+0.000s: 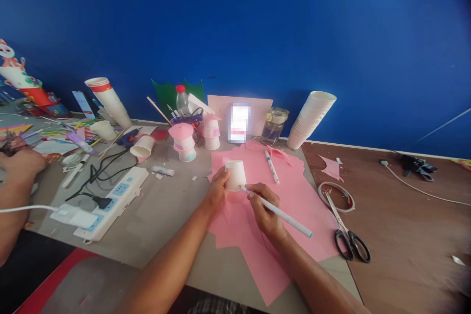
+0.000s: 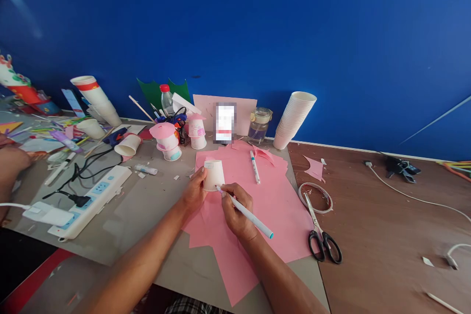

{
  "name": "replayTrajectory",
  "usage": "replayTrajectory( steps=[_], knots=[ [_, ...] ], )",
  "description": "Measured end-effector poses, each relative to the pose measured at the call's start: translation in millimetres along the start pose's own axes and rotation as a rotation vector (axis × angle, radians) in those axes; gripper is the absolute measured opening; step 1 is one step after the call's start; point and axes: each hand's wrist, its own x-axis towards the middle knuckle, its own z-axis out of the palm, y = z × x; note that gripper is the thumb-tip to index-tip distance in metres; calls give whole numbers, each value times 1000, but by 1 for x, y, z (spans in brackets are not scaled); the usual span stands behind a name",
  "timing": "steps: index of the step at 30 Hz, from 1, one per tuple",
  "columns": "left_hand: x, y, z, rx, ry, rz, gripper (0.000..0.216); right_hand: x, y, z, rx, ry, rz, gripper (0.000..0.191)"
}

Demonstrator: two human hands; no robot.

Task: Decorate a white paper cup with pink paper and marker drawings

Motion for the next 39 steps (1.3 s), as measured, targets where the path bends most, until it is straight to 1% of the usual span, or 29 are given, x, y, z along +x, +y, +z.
replayTrajectory(
  steps=[4, 9, 20, 29, 36, 39],
  knots=[
    [-3, 3, 2, 33, 8, 6, 35, -1, 0, 0, -19, -10, 21, 14],
    [-3, 2, 1, 20, 11, 0, 34, -1, -1, 0, -22, -9, 33, 14],
    [-2, 0, 1, 0, 4, -10, 33, 0, 0, 1, -22, -8, 11, 14],
    [-1, -2, 0, -10, -4, 0, 33, 0, 0, 2, -42, -31, 41, 12],
    [-2, -2, 0, -16, 10, -18, 31, 1, 1, 1, -38, -36, 15, 13],
    [-2, -2, -1, -22, -6, -9, 31, 1, 1, 1, -37, -38, 18, 14]
  ],
)
